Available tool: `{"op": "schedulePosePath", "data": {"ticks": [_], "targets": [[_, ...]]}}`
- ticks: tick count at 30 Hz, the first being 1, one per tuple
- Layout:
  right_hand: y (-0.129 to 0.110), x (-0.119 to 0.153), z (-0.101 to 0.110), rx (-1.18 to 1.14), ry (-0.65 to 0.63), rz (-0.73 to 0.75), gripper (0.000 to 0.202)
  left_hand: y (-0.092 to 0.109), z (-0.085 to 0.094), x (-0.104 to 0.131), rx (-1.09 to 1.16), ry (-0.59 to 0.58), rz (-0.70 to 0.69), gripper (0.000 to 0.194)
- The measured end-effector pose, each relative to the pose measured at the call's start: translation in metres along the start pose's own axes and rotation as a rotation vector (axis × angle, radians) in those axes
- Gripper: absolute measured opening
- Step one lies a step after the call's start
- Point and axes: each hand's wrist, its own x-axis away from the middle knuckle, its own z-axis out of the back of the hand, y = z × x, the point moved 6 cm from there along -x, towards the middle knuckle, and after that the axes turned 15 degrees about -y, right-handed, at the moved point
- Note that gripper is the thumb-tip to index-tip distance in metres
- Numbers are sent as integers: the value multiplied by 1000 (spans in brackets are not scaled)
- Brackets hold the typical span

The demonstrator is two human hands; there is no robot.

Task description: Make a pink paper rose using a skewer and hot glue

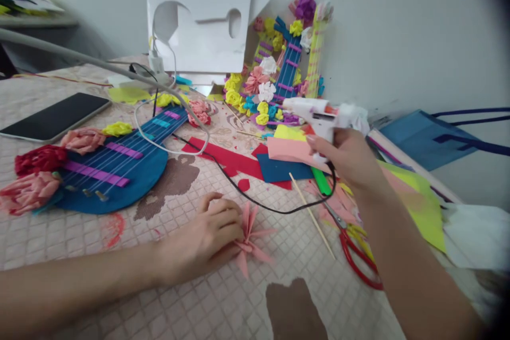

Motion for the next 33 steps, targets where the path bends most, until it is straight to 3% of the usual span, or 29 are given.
{"op": "schedulePosePath", "data": {"ticks": [5, 9, 12, 14, 33], "targets": [[5, 84, -9, -94, -150, -83, 18, 1, 0, -2, -18, 0, -4, 10], [5, 117, -33, -100, -363, 9, 15, 2, 0, -1, -22, -5, -17, 10], [-3, 123, -53, -94, -637, 64, 13, 2, 3, 0, -28, 4, -39, 9], [-8, 123, -61, -75, -751, 71, 13, 3, 5, 1, -43, 9, -54, 8], [-11, 122, -73, 55, -868, -7, 17, 4, 5, 3, -95, -21, -80, 8]]}}
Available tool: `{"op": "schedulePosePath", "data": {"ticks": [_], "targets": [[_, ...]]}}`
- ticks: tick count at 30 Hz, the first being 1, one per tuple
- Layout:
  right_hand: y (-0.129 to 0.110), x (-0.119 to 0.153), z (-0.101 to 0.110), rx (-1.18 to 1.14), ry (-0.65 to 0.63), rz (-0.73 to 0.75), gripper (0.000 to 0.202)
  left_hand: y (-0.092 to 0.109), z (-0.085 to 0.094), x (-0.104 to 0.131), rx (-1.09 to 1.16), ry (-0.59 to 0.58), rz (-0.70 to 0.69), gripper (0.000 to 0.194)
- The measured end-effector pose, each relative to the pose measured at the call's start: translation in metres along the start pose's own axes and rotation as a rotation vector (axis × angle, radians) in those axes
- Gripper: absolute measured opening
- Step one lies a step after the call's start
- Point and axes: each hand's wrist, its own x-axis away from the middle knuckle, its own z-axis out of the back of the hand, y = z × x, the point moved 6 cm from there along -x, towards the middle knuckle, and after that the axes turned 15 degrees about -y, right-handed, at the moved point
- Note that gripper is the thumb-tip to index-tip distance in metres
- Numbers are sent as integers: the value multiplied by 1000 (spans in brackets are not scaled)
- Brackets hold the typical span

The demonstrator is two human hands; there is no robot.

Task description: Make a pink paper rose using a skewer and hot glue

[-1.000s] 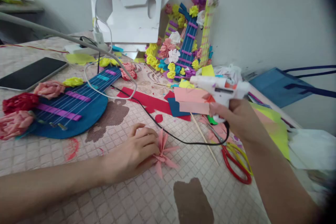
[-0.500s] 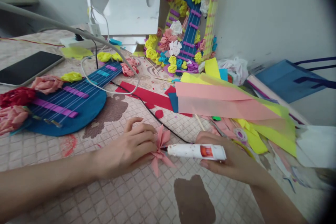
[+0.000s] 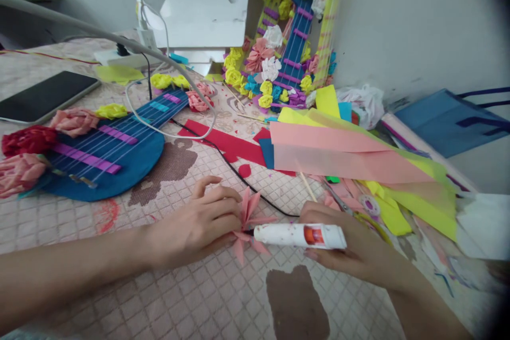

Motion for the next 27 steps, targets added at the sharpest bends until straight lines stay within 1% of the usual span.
{"op": "schedulePosePath", "data": {"ticks": [6, 17, 22, 27], "targets": [[1, 1, -3, 14, -22, 3, 20, 0, 0, -1, 4, 17, 3, 9], [1, -2, -4, 39, -31, -65, 20, -1, -1, 0, 17, 6, 12, 11], [3, -2, -5, 33, -32, -47, 20, -2, -1, -1, 36, -15, 31, 11], [4, 0, -1, 29, -1, 12, 13, -6, -2, -3, 115, -7, 70, 8]]}}
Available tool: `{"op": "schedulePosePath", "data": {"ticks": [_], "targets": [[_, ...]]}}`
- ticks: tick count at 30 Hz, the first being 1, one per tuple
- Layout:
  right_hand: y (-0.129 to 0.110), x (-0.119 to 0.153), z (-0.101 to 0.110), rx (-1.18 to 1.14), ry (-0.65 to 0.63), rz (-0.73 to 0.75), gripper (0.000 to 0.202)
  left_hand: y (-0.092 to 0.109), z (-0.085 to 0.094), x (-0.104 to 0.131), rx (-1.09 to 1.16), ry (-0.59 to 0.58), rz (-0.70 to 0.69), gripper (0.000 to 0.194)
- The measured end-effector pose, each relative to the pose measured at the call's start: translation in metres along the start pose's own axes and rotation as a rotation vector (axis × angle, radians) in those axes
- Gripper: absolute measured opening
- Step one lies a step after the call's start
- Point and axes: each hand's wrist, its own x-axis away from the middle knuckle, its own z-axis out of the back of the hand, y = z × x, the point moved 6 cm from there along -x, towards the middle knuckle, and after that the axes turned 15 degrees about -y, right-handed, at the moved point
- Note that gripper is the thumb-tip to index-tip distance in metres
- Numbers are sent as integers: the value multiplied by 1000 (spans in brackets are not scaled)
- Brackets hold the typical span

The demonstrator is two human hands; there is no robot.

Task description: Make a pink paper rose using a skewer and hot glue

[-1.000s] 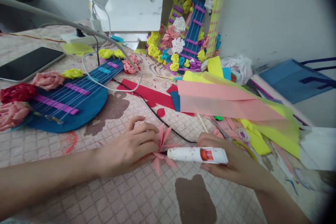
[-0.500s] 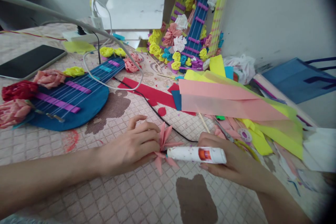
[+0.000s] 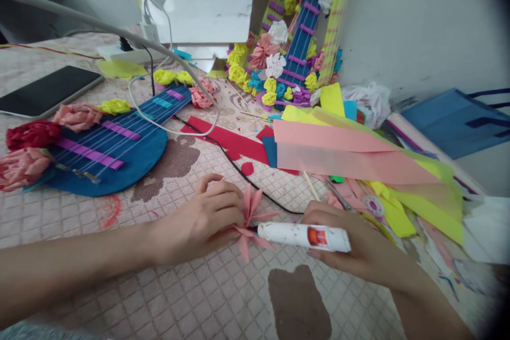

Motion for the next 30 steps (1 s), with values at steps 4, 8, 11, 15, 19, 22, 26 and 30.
{"op": "schedulePosePath", "data": {"ticks": [4, 8, 11, 15, 19, 22, 26, 30], "targets": [[3, 5, 4, -48, 17, 77, 11, -3, 0, -2, 51, 11, 52, 10], [14, 8, 8, -155, 82, 53, 14, -7, 0, -2, 94, 26, 111, 7], [26, 10, 9, -227, 130, 1, 19, -10, -2, -2, 127, 34, 136, 8], [36, 11, 20, -235, 273, -62, 25, -13, -3, -2, 156, 65, 170, 8], [33, 3, 36, -210, 383, -50, 29, -16, -2, -3, 177, 112, 183, 5], [33, -9, 51, -190, 472, -96, 34, -17, -5, -5, 174, 108, 170, 2], [34, -36, 76, -115, 591, -151, 38, -18, -6, -7, 169, 147, 176, 5], [36, -77, 105, -38, 745, -125, 36, -20, -5, -9, 173, 175, 203, 6]]}}
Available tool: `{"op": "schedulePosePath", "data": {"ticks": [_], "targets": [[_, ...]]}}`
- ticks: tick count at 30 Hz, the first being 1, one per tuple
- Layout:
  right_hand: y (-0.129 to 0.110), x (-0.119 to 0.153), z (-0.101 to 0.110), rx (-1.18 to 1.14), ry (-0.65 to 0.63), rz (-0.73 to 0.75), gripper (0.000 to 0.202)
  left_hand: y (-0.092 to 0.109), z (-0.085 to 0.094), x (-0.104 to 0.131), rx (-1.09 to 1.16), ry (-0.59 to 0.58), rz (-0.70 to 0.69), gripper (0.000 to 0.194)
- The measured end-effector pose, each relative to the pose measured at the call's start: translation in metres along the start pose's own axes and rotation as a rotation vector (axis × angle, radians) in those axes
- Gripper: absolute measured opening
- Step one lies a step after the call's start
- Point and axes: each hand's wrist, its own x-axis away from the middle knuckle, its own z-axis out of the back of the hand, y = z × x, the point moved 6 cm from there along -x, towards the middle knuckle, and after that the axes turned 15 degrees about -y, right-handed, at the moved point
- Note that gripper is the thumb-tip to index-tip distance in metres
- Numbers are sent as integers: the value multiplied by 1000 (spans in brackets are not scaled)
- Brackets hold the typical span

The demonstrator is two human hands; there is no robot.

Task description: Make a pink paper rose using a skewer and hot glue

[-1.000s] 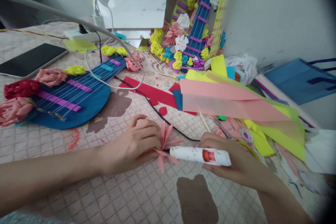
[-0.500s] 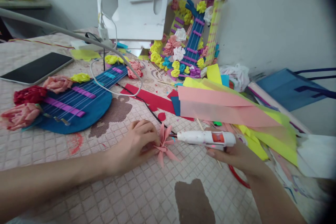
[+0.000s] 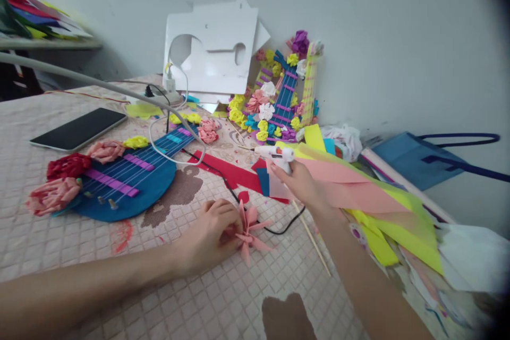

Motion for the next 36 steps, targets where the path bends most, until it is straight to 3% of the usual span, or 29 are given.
{"op": "schedulePosePath", "data": {"ticks": [7, 13, 18, 22, 25, 29, 31, 36], "targets": [[10, -71, -36, 38, 51, 4, 28, 2, 6, -2, -17, 10, 2, 8], [31, -76, -46, 15, 52, 27, 30, 3, 5, 0, -24, 8, -22, 9], [31, -51, -27, -11, 180, 68, 39, 0, 3, -1, -27, 4, -10, 8], [11, -4, -9, -13, 311, 146, 28, 0, 4, -1, -29, 0, -5, 8], [-14, 38, -16, -36, 188, 240, 17, 0, 4, -1, -40, 6, -18, 8], [-40, 84, -45, -80, -70, 323, 16, -3, 2, -1, -60, 8, -5, 9], [-47, 96, -59, -85, -141, 351, 20, -5, 0, -2, -67, 5, 3, 9], [-45, 100, -73, -35, -144, 330, 22, -7, -2, -3, -78, 3, 9, 8]]}}
